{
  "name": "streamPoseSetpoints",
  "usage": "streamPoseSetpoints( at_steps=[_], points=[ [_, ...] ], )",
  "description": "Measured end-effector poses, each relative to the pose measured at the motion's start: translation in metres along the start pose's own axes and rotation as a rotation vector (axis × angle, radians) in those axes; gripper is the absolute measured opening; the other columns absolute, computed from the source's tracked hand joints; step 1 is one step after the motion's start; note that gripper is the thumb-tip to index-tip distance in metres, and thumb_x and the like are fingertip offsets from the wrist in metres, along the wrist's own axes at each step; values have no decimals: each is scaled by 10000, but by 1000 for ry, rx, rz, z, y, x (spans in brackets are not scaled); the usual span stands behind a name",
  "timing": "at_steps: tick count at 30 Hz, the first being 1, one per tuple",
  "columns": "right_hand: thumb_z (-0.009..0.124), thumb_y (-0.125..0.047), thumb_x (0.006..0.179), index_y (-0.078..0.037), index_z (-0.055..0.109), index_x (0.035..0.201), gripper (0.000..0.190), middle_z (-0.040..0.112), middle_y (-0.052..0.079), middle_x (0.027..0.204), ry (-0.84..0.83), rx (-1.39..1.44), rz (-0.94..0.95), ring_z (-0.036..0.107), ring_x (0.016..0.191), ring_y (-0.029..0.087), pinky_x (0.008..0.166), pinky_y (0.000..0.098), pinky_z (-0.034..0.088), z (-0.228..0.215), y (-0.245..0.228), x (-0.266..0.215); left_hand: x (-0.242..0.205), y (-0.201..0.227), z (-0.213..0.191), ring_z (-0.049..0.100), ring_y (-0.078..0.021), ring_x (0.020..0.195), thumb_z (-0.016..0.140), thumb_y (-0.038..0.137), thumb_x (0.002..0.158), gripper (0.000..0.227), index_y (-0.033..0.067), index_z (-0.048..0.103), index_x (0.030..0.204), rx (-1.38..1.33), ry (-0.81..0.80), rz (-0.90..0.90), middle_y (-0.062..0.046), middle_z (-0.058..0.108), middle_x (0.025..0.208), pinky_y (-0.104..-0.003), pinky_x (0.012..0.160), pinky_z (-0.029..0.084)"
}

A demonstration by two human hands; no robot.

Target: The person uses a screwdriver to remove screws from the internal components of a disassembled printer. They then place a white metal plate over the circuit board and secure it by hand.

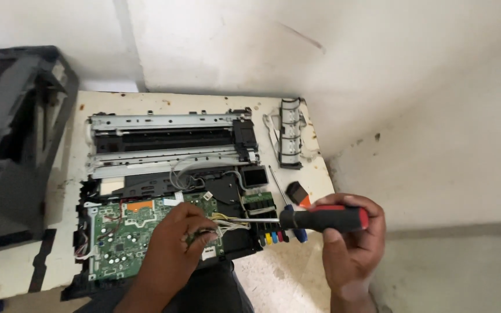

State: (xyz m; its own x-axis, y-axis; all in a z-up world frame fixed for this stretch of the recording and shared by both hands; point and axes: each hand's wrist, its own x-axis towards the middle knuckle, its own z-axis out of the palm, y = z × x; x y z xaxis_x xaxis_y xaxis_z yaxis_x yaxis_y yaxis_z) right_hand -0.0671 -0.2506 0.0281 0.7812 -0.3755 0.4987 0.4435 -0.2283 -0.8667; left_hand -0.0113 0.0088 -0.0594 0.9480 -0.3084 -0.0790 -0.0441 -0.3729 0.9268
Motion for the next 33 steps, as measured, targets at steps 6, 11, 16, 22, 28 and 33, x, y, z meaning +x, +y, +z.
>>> streamPoseSetpoints(
  at_steps=[6, 11, 16, 22, 28, 33],
  points=[
    [682, -248, 940, -55, 485, 1248, 413, 661, 193, 1101, -140, -19, -67, 706, 979, 284, 870, 378, 653, 7, -6, -3, 5, 7, 8, 641, -211, 933, 884, 299, 775, 198, 177, 821, 916, 294, 75, 81, 34, 698, 955, -448, 945, 465],
    [653, -248, 969, -64, 479, 1252, 380, 662, 193, 1089, -202, -35, -113, 702, 959, 269, 834, 359, 655, 7, -6, -1, 9, 1, 13, 643, -246, 888, 906, 268, 734, 240, 160, 809, 924, 483, 95, 323, 13, 663, 912, -509, 981, 450],
    [662, -253, 968, -58, 477, 1250, 390, 652, 212, 1092, -208, -10, -112, 704, 952, 276, 829, 362, 661, 5, -7, 1, 10, 3, 17, 640, -237, 889, 903, 250, 710, 235, 164, 811, 908, 501, 126, 353, 7, 687, 921, -503, 955, 451],
    [648, -198, 953, -55, 477, 1261, 381, 649, 205, 1110, -232, 8, -125, 691, 998, 275, 843, 365, 670, 1, -2, -2, 11, 9, 16, 659, -235, 893, 930, 242, 676, 280, 152, 818, 916, 536, 133, 402, -2, 701, 932, -516, 955, 469],
    [670, -218, 962, -41, 484, 1264, 396, 650, 215, 1104, -242, 22, -108, 697, 962, 274, 851, 348, 643, 4, -6, -2, 11, 8, 19, 625, -242, 877, 912, 247, 698, 238, 168, 813, 900, 591, 121, 425, 11, 659, 940, -529, 985, 448],
    [656, -227, 965, -43, 487, 1255, 383, 650, 217, 1093, -239, -12, -130, 694, 961, 278, 843, 360, 647, 5, -9, 0, 10, 16, 17, 616, -233, 848, 903, 244, 709, 224, 152, 795, 883, 619, 142, 452, 5, 654, 928, -504, 957, 453]
  ],
)
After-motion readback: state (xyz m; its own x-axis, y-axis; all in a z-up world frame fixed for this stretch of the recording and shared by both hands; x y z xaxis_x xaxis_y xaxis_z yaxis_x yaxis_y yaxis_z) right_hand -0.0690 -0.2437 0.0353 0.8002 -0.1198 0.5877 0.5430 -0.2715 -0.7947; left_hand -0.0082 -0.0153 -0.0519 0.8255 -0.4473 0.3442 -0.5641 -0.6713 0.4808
